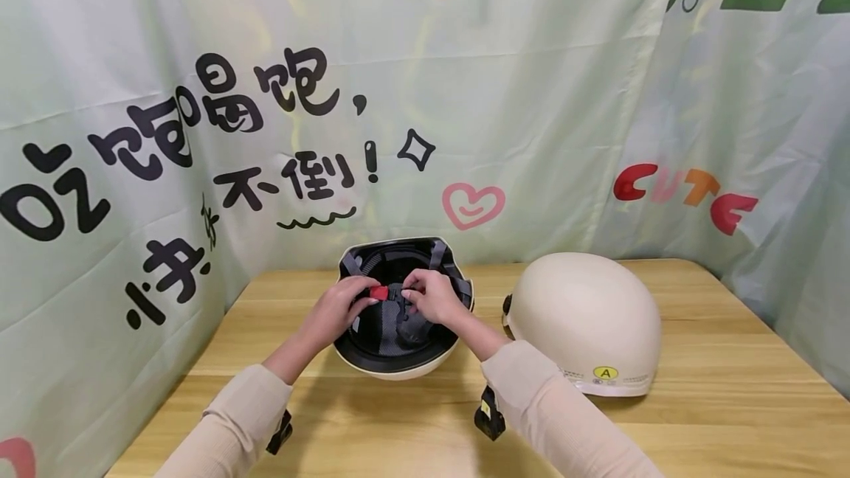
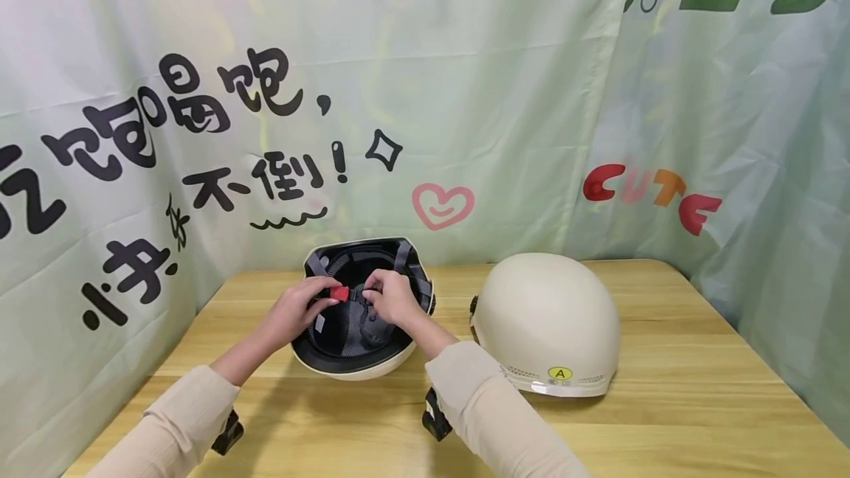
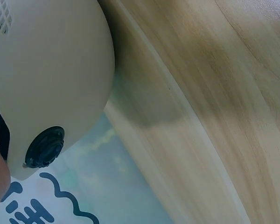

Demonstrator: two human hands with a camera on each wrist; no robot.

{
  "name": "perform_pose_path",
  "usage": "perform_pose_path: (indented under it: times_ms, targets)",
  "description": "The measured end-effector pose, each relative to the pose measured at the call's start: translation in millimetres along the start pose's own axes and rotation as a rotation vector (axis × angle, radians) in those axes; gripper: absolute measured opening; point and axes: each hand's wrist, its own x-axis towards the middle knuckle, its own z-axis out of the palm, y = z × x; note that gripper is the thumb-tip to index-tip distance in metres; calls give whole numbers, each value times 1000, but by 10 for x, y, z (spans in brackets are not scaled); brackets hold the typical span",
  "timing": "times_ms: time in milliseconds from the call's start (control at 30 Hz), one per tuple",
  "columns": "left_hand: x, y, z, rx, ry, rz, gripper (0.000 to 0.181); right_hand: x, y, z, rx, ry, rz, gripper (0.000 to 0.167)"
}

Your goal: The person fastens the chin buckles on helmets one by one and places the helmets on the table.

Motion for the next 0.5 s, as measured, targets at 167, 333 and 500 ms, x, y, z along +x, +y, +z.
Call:
perform_pose_path:
  times_ms: [167, 333, 500]
  targets:
    - [-8, -18, 6, 6, -5, 1, 23, 1, -3, -14, -4, -14, -8, 5]
    - [-3, -16, 2, 2, -10, 2, 25, 8, -3, -16, -6, -12, -10, 5]
    - [0, -11, 3, -2, -16, 6, 25, 12, -9, -2, 2, -13, 6, 5]
